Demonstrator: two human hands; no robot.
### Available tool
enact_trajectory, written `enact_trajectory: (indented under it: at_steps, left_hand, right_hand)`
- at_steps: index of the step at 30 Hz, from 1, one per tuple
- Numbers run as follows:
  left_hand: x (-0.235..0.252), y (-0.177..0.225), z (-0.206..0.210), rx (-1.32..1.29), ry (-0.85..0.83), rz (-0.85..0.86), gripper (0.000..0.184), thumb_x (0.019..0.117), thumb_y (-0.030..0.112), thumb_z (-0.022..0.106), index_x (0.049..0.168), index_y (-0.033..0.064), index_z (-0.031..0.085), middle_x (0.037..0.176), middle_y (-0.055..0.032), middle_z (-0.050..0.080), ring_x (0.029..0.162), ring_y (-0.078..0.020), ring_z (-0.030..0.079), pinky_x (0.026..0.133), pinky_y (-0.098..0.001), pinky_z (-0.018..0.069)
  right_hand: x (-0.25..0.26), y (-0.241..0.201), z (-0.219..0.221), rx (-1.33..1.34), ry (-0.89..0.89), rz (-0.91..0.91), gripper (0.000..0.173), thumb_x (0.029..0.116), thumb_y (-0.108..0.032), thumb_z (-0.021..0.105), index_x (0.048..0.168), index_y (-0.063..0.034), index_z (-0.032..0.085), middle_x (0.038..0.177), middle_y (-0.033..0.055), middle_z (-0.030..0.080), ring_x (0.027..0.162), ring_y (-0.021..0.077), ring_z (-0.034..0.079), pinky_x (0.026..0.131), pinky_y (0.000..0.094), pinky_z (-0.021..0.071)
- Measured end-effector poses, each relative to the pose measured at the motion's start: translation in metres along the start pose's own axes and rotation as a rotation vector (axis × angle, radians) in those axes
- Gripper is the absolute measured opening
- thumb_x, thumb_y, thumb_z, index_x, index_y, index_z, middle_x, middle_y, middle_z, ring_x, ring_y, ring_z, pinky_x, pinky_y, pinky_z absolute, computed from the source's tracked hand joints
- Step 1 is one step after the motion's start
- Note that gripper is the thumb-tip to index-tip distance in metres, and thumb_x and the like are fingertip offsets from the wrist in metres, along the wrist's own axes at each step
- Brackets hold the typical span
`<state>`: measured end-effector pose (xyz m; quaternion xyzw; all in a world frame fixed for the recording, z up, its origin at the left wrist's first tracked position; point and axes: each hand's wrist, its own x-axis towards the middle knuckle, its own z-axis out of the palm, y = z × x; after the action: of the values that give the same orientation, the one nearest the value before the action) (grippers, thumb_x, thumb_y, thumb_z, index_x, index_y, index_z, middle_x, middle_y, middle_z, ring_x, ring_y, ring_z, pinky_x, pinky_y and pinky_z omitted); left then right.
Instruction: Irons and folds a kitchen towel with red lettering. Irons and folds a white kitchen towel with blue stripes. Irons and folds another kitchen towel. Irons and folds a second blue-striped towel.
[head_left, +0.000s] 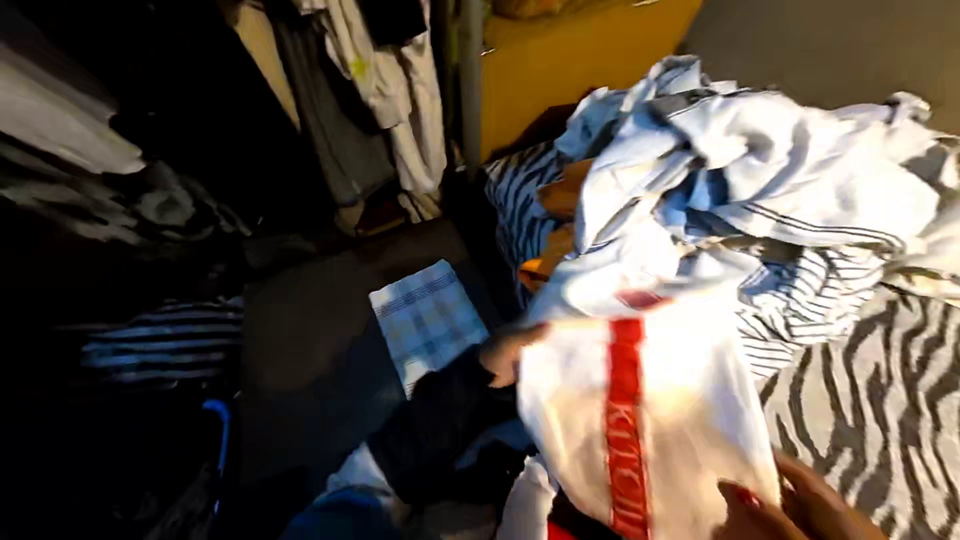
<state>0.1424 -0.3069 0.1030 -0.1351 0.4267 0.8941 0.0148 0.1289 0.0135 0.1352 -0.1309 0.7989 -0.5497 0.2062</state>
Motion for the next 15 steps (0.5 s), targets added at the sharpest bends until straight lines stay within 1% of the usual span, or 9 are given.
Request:
enact_trajectory:
  at_steps: [2,5,7,8,10,11,13,14,15]
  left_hand:
    - [-0.024,0.03,-0.041,-0.038,0.202,0.096,0.026,0.1068,0.018,0.035,0.115,0.0096,0.058,0.091,0.0029,0.073,0.087,-0.0063,0.071,0.08,-0.0277,0.0601]
    - [-0.046,0.057,-0.103,-0.063,0.359,0.299,0.031,0.1082,0.03,0.038,0.124,0.0169,0.061,0.103,0.0007,0.076,0.096,-0.0099,0.073,0.084,-0.0317,0.0616]
    - [-0.05,0.065,-0.142,-0.061,0.427,0.37,0.035,0.11,0.032,0.034,0.13,0.0187,0.06,0.11,0.0003,0.075,0.101,-0.011,0.072,0.087,-0.0329,0.0615]
    - [-0.048,0.065,-0.16,-0.059,0.481,0.352,0.036,0.1109,0.032,0.032,0.131,0.0179,0.058,0.11,-0.0006,0.075,0.101,-0.0116,0.072,0.087,-0.0333,0.0613]
    - [-0.034,0.052,-0.2,-0.021,0.632,0.196,0.035,0.112,0.032,0.033,0.134,0.0135,0.054,0.11,-0.0037,0.072,0.1,-0.0126,0.071,0.087,-0.0329,0.0596]
    - [-0.023,0.036,-0.225,0.001,0.677,0.084,0.038,0.112,0.031,0.034,0.138,0.0094,0.051,0.115,-0.0084,0.069,0.103,-0.0158,0.068,0.09,-0.0351,0.0574]
    - [-0.004,-0.006,-0.274,0.077,0.686,-0.113,0.045,0.1132,0.029,0.03,0.149,0.004,0.04,0.132,-0.0165,0.061,0.114,-0.0222,0.063,0.097,-0.0404,0.0532]
    - [0.001,-0.02,-0.289,0.097,0.691,-0.165,0.046,0.1135,0.028,0.028,0.153,0.004,0.033,0.139,-0.0191,0.057,0.12,-0.0252,0.061,0.099,-0.0433,0.0517]
    - [0.004,-0.026,-0.293,0.096,0.711,-0.179,0.047,0.1135,0.027,0.027,0.154,0.0041,0.031,0.142,-0.0202,0.054,0.122,-0.0266,0.059,0.101,-0.0446,0.0505]
  right_hand:
    - [0.048,-0.026,0.026,0.001,-0.196,-0.164,0.049,0.0976,-0.007,0.063,0.144,-0.0025,0.048,0.116,-0.0105,0.072,0.097,-0.0012,0.07,0.087,0.0243,0.0618]
    - [0.124,-0.045,0.088,0.055,-0.378,-0.274,0.045,0.0973,-0.009,0.061,0.141,-0.0034,0.053,0.108,-0.0073,0.075,0.087,-0.0014,0.071,0.076,0.0204,0.0613]
    - [0.166,-0.043,0.13,0.08,-0.482,-0.204,0.041,0.0975,-0.005,0.058,0.138,0.0016,0.054,0.109,-0.0007,0.074,0.093,0.0012,0.071,0.084,0.0226,0.0608]
    - [0.183,-0.035,0.152,0.094,-0.508,-0.131,0.04,0.0978,-0.002,0.058,0.137,0.0038,0.054,0.11,0.003,0.073,0.095,0.0024,0.07,0.088,0.0233,0.0595]
    - [0.206,0.0,0.192,0.067,-0.52,0.062,0.037,0.0997,0.001,0.057,0.137,0.0059,0.054,0.114,0.0112,0.07,0.097,0.0075,0.069,0.09,0.0265,0.0575]
    - [0.211,0.029,0.207,-0.003,-0.518,0.157,0.038,0.1009,0.0,0.058,0.138,0.006,0.053,0.116,0.0164,0.069,0.099,0.0139,0.068,0.092,0.0318,0.0564]
    - [0.215,0.091,0.226,-0.161,-0.527,0.276,0.041,0.1028,-0.008,0.061,0.141,0.006,0.054,0.124,0.0265,0.068,0.112,0.0297,0.068,0.103,0.0455,0.0522]
    - [0.213,0.109,0.229,-0.195,-0.51,0.305,0.041,0.1038,-0.012,0.061,0.14,0.0056,0.056,0.126,0.0274,0.067,0.116,0.0327,0.066,0.106,0.0476,0.0497]
    - [0.209,0.115,0.231,-0.188,-0.467,0.309,0.038,0.104,-0.014,0.061,0.137,0.0059,0.058,0.123,0.0268,0.068,0.114,0.0322,0.066,0.105,0.0469,0.0496]
